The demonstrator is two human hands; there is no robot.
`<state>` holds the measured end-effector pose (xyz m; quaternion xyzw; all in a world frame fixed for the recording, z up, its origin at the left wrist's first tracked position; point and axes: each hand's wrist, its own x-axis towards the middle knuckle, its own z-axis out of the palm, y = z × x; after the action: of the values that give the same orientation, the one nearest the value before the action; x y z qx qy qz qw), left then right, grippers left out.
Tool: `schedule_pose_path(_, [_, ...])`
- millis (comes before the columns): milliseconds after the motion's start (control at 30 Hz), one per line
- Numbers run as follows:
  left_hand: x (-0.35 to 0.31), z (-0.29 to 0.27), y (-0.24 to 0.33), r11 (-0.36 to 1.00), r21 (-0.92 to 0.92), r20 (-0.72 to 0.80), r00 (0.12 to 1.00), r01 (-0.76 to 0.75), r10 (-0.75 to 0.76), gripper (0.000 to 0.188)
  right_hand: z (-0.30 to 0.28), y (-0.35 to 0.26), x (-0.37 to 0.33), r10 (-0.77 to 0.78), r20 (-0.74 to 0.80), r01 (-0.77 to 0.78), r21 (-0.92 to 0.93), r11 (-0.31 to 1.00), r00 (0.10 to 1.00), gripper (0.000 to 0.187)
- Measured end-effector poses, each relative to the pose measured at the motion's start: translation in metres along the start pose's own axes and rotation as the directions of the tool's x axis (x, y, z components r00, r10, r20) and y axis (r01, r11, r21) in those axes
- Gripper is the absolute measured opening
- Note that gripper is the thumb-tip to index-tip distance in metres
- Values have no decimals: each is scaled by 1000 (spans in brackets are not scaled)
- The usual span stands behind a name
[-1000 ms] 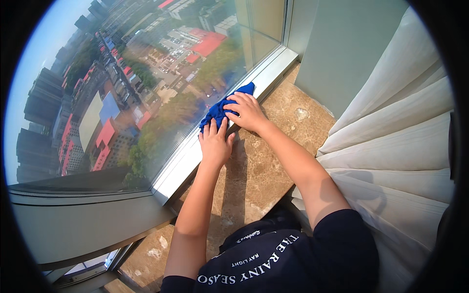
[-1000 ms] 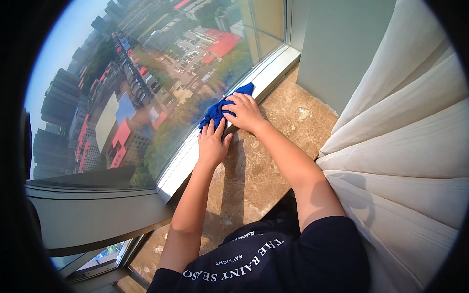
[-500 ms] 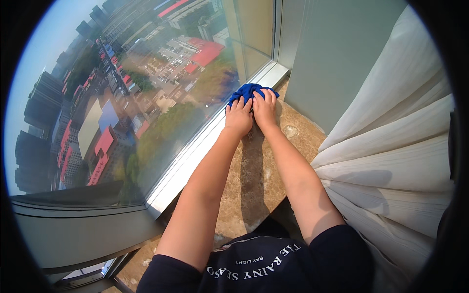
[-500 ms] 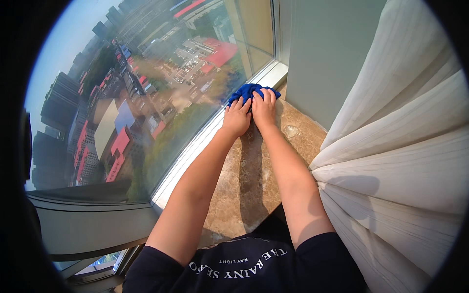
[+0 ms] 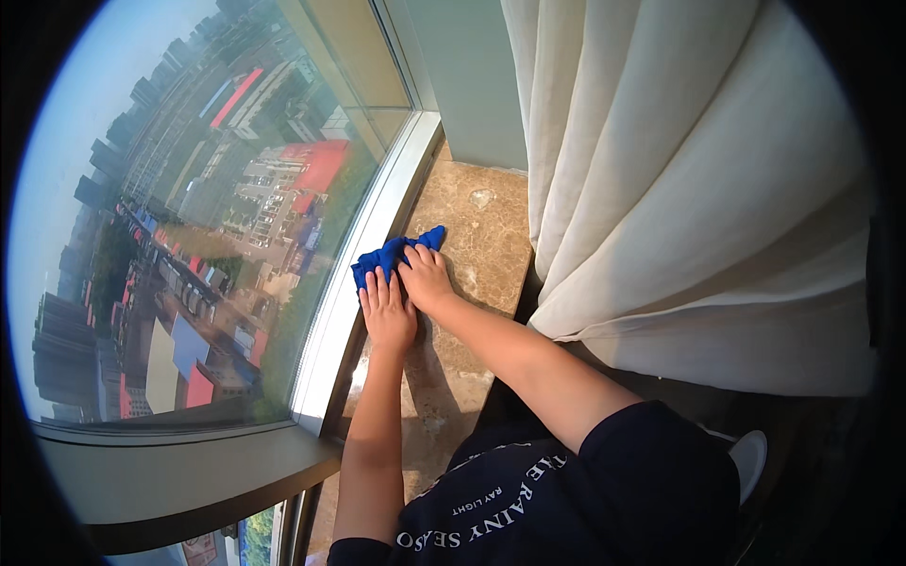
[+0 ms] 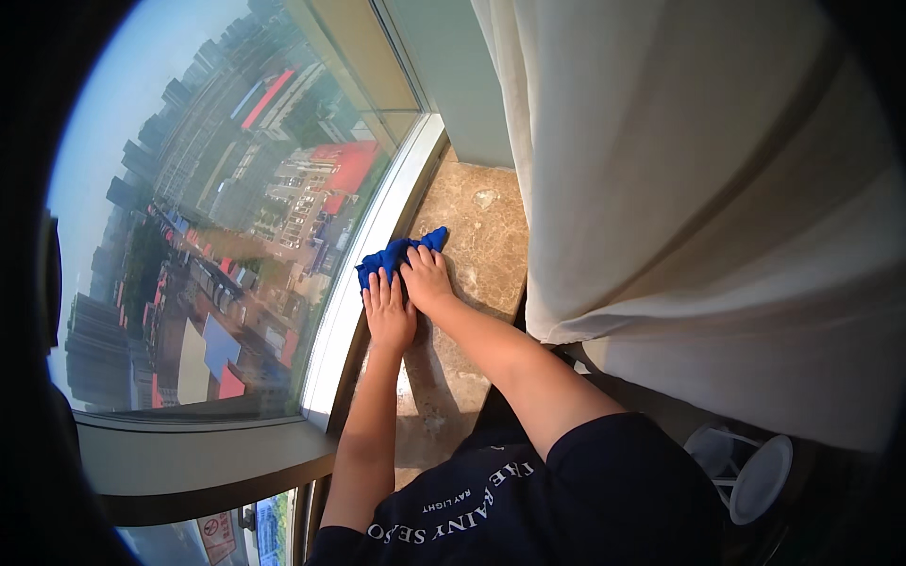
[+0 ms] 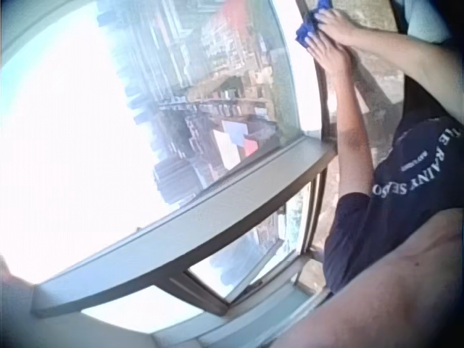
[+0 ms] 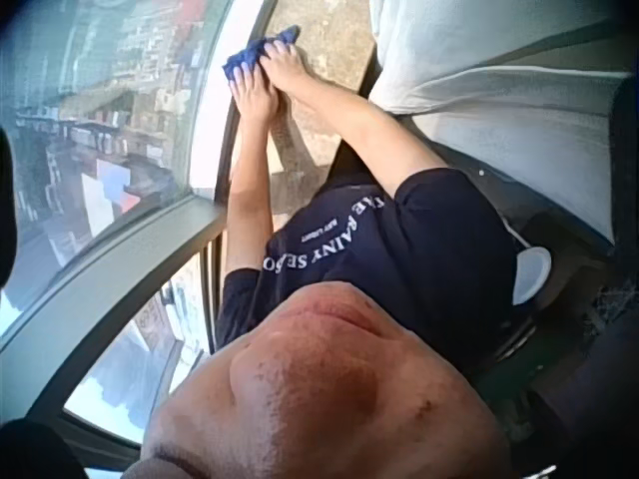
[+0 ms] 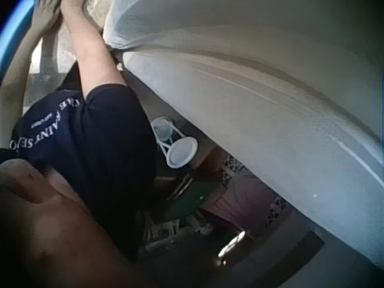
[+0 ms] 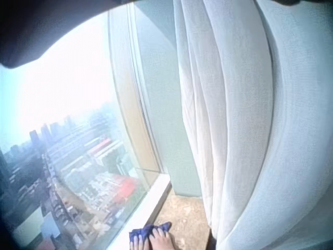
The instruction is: The person cleans various surfaces in a room using a blue cloth and a white basin of water. They wipe a white table, a window sill, a beige armchair, and a green mahjong table, repeatedly dipping the cloth into the basin to wet it.
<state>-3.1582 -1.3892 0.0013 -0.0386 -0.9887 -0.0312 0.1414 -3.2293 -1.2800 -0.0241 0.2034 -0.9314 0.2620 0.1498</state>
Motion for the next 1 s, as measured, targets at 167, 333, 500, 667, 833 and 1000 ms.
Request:
schedule_pose_path(167, [-100, -23, -11, 980, -160, 167, 982, 115, -87, 74, -17, -43, -70, -11, 70, 13, -23, 1000, 997, 30])
schedule_pose_path(333, [-205, -57, -27, 964, -215, 283, 954, 157, -93, 59, -38, -105, -171, -74, 41, 74, -1, 997, 996, 28])
schedule_pose_path(500, [-307, -96, -24, 947, -306, 201, 979, 95, -33, 46, -49, -143, -263, -160, 68, 163, -35, 986, 985, 29])
schedule_pose_path(667, [-352, -102, -19, 939, -343, 76, 997, 8, 19, 32, -69, -150, -314, -233, 58, 229, 71, 971, 971, 29])
schedule_pose_path(833, [-358, -106, 7, 938, -336, -22, 996, -90, 88, 26, -73, -124, -340, -312, -62, 318, 197, 927, 948, 27])
schedule_pose_path(1000, [-347, -111, 42, 926, -331, -27, 983, -182, 183, 25, -98, -90, -357, -251, -125, 278, 307, 910, 960, 27])
